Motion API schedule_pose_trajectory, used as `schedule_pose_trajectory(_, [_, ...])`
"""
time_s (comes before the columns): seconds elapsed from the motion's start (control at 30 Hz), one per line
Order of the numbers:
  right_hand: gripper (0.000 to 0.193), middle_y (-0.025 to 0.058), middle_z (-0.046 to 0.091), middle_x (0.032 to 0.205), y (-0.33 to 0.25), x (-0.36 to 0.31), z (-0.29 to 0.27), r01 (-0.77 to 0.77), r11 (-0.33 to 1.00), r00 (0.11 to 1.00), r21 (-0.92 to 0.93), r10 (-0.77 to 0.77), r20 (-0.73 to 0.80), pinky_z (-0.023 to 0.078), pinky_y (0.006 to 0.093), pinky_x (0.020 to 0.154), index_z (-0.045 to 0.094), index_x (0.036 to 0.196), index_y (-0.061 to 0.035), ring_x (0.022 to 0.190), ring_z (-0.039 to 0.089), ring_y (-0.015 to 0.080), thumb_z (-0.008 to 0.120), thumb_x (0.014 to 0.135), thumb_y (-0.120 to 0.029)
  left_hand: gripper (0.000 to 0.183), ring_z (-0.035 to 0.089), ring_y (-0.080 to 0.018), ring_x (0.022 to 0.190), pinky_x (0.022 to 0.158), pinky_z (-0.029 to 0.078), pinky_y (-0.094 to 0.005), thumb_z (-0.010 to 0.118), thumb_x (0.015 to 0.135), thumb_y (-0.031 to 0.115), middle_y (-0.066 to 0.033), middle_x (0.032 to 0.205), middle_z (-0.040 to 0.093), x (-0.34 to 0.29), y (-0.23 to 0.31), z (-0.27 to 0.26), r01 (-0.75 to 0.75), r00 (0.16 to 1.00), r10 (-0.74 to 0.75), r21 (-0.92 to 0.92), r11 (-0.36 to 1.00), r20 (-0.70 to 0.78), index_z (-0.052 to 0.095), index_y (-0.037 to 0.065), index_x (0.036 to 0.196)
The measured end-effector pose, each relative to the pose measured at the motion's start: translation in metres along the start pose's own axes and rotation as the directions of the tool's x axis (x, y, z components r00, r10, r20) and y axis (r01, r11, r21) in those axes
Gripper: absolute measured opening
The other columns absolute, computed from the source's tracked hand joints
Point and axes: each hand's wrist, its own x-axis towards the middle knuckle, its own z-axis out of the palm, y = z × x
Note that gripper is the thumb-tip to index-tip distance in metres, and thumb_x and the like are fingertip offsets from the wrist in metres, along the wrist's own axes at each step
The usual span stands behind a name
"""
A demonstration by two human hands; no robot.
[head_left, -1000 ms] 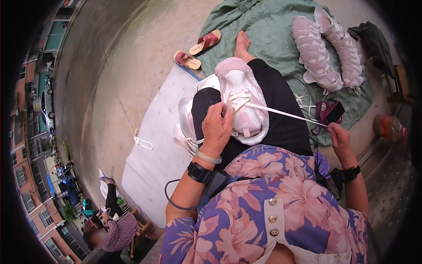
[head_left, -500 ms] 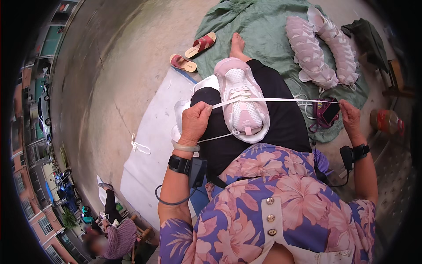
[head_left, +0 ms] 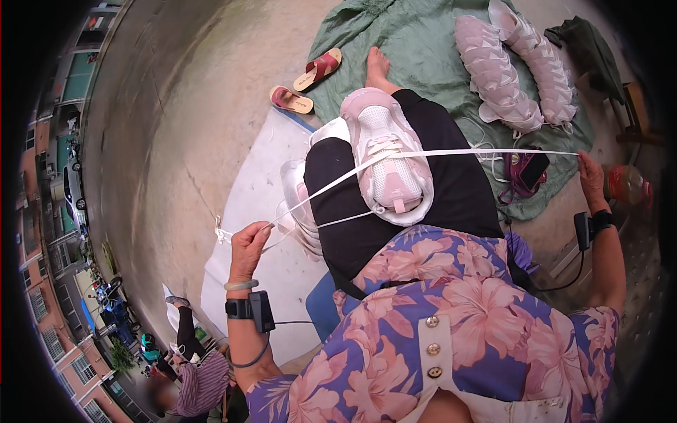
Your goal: Insert and thread laces into a new pair of pink and white sneakers.
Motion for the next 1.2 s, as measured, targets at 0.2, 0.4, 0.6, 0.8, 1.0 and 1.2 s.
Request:
schedule_pose_trajectory(0.2, [0.015,0.0041,0.059,0.070,0.030,0.049,-0.042,-0.238,0.953,0.971,0.186,0.240,0.010,0.045,0.0278,0.055,0.060,0.101,-0.0063,0.061,0.057,0.0146,0.054,0.091,-0.016,0.027,0.032,-0.0024,0.050,0.047,0.025,-0.0186,0.059,0.088,0.027,0.0089,0.055,0.041,-0.044,-0.019,-0.099,0.302,0.953,-0.304,0.194,0.933,-0.023,0.066,0.002,0.081])
schedule_pose_trajectory(0.4, [0.022,-0.0066,0.046,0.059,-0.105,0.055,-0.004,-0.637,0.506,0.770,0.582,0.456,0.446,0.032,0.0185,0.044,0.061,0.081,-0.0121,0.048,0.039,0.0033,0.056,0.087,-0.033,0.040,0.035,-0.0061,0.036,0.034,0.027,-0.0210,0.050,0.091,0.039,0.0021,0.048,0.041,-0.039,-0.050,-0.111,0.405,0.897,-0.371,0.109,0.908,-0.242,0.055,0.005,0.069])
schedule_pose_trajectory(0.6, [0.021,-0.0030,0.050,0.066,-0.310,0.037,0.004,-0.866,0.119,0.465,0.486,-0.166,0.870,0.035,0.0183,0.042,0.062,0.084,-0.0038,0.051,0.045,0.0040,0.060,0.087,-0.024,0.038,0.029,-0.0047,0.037,0.035,0.023,-0.0192,0.046,0.094,0.039,0.0023,0.052,0.042,0.005,0.050,0.067,0.438,0.879,-0.312,-0.355,0.826,0.360,0.056,0.004,0.082])
schedule_pose_trajectory(0.8, [0.017,-0.0032,0.055,0.070,-0.375,0.058,0.032,-0.883,-0.011,0.458,0.469,-0.234,0.858,0.038,0.0180,0.044,0.061,0.090,-0.0062,0.054,0.048,0.0038,0.062,0.087,-0.023,0.021,0.042,-0.0047,0.035,0.032,0.030,-0.0174,0.049,0.093,0.022,-0.0003,0.054,0.052,0.049,0.089,0.144,0.461,0.814,-0.249,-0.325,0.826,0.524,0.054,0.004,0.083])
schedule_pose_trajectory(1.0, [0.016,-0.0058,0.050,0.064,-0.390,0.084,0.058,-0.809,-0.226,0.580,0.543,-0.152,0.801,0.027,0.0162,0.040,0.061,0.094,-0.0061,0.049,0.040,0.0020,0.067,0.083,-0.017,0.021,0.037,-0.0052,0.032,0.030,0.027,-0.0187,0.045,0.093,0.025,0.0002,0.052,0.050,0.076,0.103,0.151,0.347,0.897,-0.243,-0.248,0.905,0.369,0.053,0.007,0.086])
schedule_pose_trajectory(1.2, [0.013,-0.0054,0.050,0.064,-0.395,0.074,0.050,-0.726,-0.268,0.673,0.633,-0.088,0.734,0.030,0.0171,0.041,0.060,0.090,-0.0069,0.049,0.041,0.0023,0.064,0.085,-0.018,0.017,0.032,-0.0034,0.039,0.034,0.022,-0.0187,0.047,0.093,0.020,0.0028,0.059,0.047,0.078,0.107,0.157,0.277,0.953,-0.169,-0.496,0.823,0.251,0.054,0.006,0.086])
